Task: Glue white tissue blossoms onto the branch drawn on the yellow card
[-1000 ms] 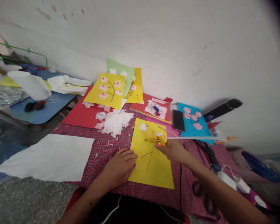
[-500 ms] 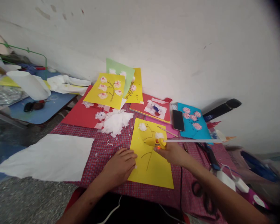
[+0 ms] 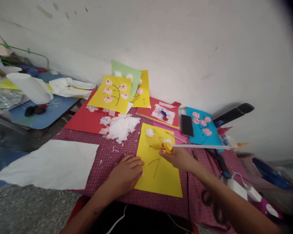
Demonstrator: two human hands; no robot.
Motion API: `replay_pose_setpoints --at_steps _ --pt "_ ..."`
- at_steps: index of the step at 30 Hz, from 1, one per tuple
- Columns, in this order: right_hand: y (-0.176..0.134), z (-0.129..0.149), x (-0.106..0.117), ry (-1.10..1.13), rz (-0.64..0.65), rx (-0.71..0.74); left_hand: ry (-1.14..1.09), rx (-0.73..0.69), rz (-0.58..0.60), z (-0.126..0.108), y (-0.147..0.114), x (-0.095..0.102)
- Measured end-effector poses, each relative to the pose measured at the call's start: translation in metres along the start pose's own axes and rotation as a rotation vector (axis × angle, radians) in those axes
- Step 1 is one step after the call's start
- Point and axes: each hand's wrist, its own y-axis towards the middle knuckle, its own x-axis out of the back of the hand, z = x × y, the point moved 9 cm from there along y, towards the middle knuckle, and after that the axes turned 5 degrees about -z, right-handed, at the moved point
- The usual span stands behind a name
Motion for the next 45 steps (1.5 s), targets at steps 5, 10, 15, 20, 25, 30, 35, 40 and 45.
replay_pose_setpoints --at_steps 5,10,15,20,25,30,35,40,45 --pt "0.0 0.004 -0.001 -0.037 0.003 0.016 0.004 0.009 0.005 0.0 0.0 -0.001" --pt "0.0 0.002 -0.004 -0.047 0.027 0.012 -0.007 0.011 0.027 0.001 -0.001 -0.002" --pt "-0.001 0.002 -0.005 -0.049 0.033 0.009 0.0 0.003 0.033 0.0 0.0 -0.002" --pt "-0.006 0.007 -0.002 -0.048 0.039 0.038 -0.003 0.007 0.033 0.0 0.001 -0.001" --pt "-0.008 -0.001 0.001 -0.065 0.029 0.012 0.001 0.013 0.034 -0.001 0.001 0.0" --pt "-0.008 -0.005 0.002 -0.005 0.02 0.002 -0.019 0.027 0.038 0.001 0.0 -0.002" --pt "-0.005 -0.006 -0.001 0.043 0.015 -0.032 -0.005 0.02 0.027 0.003 -0.001 -0.003" --pt "-0.004 -0.001 -0.003 0.032 0.016 -0.04 -0.005 0.006 0.033 0.001 0.0 -0.002" --pt "-0.007 0.001 -0.002 0.015 0.019 -0.017 -0.005 0.003 0.037 -0.001 0.001 0.0"
